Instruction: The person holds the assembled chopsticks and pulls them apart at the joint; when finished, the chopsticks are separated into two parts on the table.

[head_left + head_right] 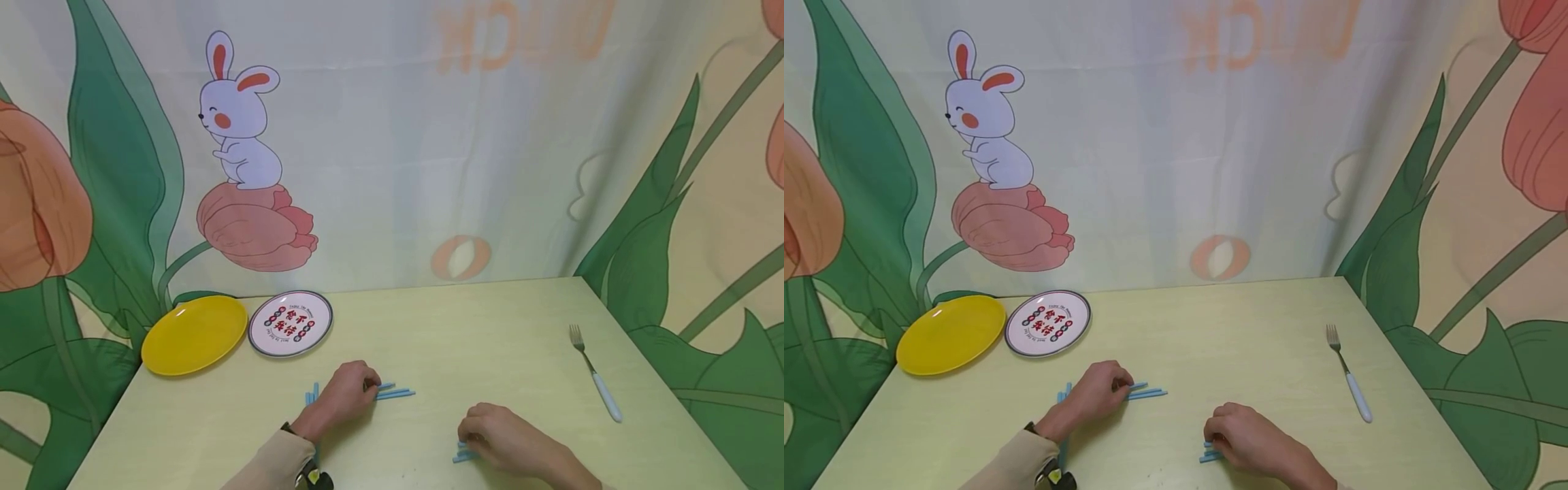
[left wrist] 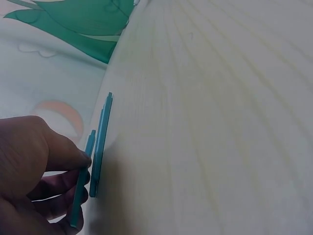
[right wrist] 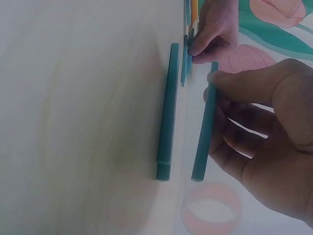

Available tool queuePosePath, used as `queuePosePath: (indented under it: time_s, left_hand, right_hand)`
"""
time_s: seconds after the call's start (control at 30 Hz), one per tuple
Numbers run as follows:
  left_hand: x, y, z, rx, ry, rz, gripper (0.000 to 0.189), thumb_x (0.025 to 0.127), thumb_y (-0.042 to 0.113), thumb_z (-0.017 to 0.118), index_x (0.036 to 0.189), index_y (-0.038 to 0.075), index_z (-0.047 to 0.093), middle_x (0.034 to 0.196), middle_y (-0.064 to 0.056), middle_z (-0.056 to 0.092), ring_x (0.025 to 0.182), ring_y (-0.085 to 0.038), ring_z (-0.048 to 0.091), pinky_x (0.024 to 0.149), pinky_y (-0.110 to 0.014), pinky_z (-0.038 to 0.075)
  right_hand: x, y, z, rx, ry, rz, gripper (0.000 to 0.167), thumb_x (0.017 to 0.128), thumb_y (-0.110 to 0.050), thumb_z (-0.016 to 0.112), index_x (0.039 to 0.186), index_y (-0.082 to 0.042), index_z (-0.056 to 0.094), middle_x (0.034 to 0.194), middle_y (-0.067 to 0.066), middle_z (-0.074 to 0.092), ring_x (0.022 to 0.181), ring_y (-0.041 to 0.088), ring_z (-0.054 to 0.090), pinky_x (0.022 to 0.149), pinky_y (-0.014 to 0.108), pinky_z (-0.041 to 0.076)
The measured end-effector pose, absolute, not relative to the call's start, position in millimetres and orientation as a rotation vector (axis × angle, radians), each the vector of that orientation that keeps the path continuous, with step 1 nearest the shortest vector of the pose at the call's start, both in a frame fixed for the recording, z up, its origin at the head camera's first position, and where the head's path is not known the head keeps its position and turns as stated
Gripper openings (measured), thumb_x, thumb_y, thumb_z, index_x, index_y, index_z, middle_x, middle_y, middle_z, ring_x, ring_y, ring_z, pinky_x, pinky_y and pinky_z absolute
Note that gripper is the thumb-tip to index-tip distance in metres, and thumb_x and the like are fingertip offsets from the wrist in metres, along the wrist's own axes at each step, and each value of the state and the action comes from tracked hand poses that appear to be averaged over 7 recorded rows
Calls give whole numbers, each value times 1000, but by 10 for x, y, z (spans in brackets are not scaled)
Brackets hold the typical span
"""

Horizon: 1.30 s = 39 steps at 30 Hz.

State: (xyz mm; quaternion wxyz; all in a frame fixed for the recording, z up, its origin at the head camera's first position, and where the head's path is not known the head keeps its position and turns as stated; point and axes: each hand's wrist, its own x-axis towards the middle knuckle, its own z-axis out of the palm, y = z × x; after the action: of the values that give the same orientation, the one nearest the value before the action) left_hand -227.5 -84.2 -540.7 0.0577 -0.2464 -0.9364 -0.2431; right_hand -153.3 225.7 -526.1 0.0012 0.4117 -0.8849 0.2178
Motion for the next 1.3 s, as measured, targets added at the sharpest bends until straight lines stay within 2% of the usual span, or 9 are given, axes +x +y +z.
queuePosePath:
  time_s: [1.07,1.3]
  left_hand:
    - [-2274,-859,-5434,-808,-2808,-671,8,84,8,69,85,7,76,76,3,61,70,-8,54,65,-24,46]
    - [-2242,-886,-5415,-776,-2825,-676,10,85,9,67,88,8,76,79,3,63,73,-8,56,68,-25,48]
  right_hand:
    - [-1592,2218,-5321,1316,-2791,640,10,90,-10,67,87,-18,72,84,-17,62,76,-6,50,71,18,48]
    - [-1603,2230,-5326,1321,-2795,635,12,89,-9,67,86,-18,72,84,-17,63,77,-6,50,71,19,49]
